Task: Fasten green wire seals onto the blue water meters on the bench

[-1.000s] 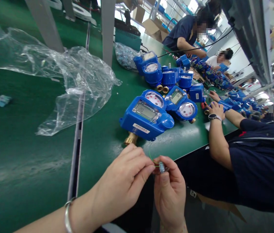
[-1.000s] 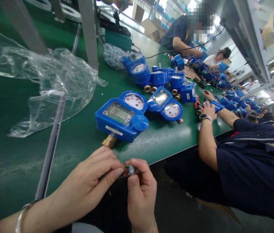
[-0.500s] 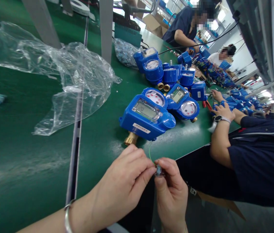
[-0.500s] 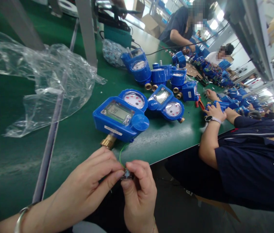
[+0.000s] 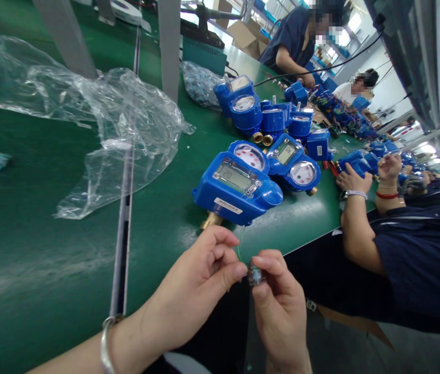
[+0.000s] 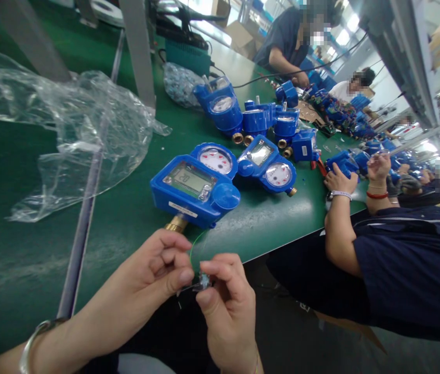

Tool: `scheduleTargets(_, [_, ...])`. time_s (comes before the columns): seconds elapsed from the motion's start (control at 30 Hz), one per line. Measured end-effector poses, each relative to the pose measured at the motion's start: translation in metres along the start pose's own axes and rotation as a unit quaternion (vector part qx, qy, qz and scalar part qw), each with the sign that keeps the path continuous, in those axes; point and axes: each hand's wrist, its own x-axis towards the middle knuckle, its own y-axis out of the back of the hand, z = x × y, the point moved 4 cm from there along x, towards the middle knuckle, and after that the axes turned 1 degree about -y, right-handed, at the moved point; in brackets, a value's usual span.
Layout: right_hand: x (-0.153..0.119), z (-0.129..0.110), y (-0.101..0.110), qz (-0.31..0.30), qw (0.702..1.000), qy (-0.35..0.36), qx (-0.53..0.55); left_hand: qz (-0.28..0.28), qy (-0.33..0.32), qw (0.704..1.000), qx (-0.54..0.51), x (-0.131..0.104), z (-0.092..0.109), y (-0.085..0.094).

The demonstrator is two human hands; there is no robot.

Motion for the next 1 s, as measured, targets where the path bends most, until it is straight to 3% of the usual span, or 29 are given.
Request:
scheduleTargets(0.13, [-0.001,0.008,-0.003,0.016,0.995,-0.027,0.094,-0.019,0.022,0.998,-0.053,0.001,0.001,-0.003])
scheduleTargets(0.27, [0.001,0.001,-0.005,-0.017,0.998,-0.024,0.051,-0.017,0.027,0.996,-0.087,0.0,0.0,-0.002])
scheduleTargets(0.43, [0.005,-0.011,-0.007,-0.067,0.997,-0.009,0.03,-0.059,0.077,0.986,-0.139,0.001,-0.003,-0.002])
scheduleTargets(0.57, [0.005,-0.01,-0.009,-0.034,0.999,0.007,0.019,-0.062,0.089,0.985,-0.135,0.002,-0.002,0.0])
scheduleTargets(0.63, [0.005,-0.011,-0.009,-0.013,0.998,0.044,-0.054,-0.057,0.08,0.984,-0.147,0.002,-0.001,0.002])
scheduleTargets(0.7, [0.004,-0.017,-0.01,-0.006,0.978,0.107,-0.177,-0.055,0.079,0.982,-0.161,0.001,0.0,0.002])
scheduleTargets(0.8, [0.001,-0.025,-0.011,-0.005,0.918,0.199,-0.344,-0.054,0.08,0.984,-0.147,-0.001,0.001,0.002])
scheduleTargets(0.9, [-0.003,-0.028,-0.013,-0.003,0.864,0.25,-0.437,-0.052,0.059,0.991,-0.109,-0.001,0.002,0.003])
scheduleTargets(1.0, [-0.006,-0.027,-0.015,0.004,0.839,0.269,-0.473,-0.038,0.01,0.998,-0.052,0.001,0.004,0.005])
